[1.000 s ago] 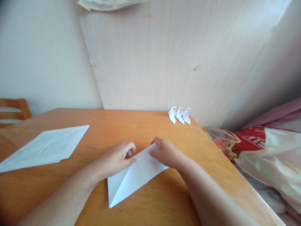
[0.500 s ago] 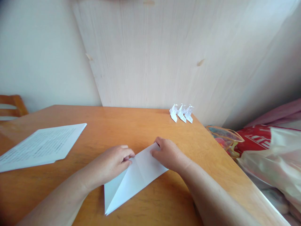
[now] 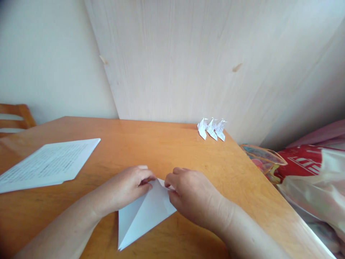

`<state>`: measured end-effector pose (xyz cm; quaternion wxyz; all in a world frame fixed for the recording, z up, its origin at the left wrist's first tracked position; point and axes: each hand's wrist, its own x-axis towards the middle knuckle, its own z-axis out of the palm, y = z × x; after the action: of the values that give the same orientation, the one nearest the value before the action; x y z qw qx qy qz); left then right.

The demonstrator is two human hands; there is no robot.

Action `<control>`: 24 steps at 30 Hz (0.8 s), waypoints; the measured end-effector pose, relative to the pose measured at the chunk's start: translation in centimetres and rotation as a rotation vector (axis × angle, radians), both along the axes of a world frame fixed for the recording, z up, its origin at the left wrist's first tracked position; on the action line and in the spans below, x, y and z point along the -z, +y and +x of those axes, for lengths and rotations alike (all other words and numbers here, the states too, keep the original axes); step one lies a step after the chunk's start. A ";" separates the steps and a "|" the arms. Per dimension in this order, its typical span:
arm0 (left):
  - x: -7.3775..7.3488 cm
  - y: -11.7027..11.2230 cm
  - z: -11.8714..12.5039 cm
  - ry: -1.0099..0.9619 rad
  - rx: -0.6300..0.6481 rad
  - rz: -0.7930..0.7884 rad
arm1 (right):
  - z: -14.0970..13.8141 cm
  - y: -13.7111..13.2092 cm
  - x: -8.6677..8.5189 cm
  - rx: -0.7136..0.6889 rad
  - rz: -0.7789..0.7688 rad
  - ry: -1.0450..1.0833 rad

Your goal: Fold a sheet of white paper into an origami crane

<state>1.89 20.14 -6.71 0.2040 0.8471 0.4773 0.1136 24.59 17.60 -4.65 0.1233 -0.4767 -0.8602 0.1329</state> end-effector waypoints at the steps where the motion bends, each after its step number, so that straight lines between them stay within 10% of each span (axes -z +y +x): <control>1: 0.0 0.0 0.0 -0.005 -0.001 -0.004 | -0.2 -0.2 0.0 -0.019 -0.003 -0.043; 12: 0.7 0.3 0.0 -0.045 -0.078 0.006 | -0.9 -0.7 0.5 -0.154 -0.007 -0.357; 24: 1.6 1.2 0.4 -0.111 -0.101 -0.082 | -1.0 0.0 0.5 0.056 -0.017 -0.213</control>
<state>2.30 21.33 -8.29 0.2586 0.8054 0.5117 0.1507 23.57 17.64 -5.19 0.0308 -0.5128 -0.8537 0.0852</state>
